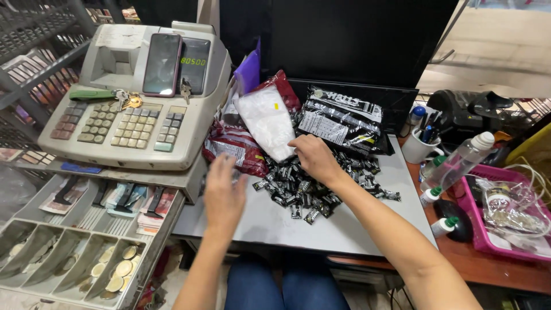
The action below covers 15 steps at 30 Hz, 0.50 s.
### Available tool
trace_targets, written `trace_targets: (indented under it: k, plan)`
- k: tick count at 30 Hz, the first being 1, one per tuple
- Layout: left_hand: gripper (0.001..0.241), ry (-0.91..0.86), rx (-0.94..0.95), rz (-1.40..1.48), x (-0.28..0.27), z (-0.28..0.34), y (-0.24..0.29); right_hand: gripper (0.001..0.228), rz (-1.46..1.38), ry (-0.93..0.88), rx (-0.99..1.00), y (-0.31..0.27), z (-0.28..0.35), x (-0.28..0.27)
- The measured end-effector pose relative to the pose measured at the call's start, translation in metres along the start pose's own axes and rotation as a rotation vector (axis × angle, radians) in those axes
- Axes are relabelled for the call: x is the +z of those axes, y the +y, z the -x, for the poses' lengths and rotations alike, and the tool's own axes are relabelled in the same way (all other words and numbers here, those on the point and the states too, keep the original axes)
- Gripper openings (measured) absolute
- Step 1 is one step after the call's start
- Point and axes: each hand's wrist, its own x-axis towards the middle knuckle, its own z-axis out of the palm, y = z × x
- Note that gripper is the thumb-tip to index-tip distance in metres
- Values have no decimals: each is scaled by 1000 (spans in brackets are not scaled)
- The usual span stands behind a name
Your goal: Bagging individual candies from a pile into small plastic bags
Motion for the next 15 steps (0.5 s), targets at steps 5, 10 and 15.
trace_targets:
  k: [5,10,15]
  plan:
    - [31,-97,161,14,58,6,1,30,210,-166,-50,24,-9,20]
    - [27,-132,190,-24,113,-1,-9,29,242,-180,-109,26,-8,22]
    - [17,-160,199,-74,148,-4,-16,14,407,-75,-244,47,-4,44]
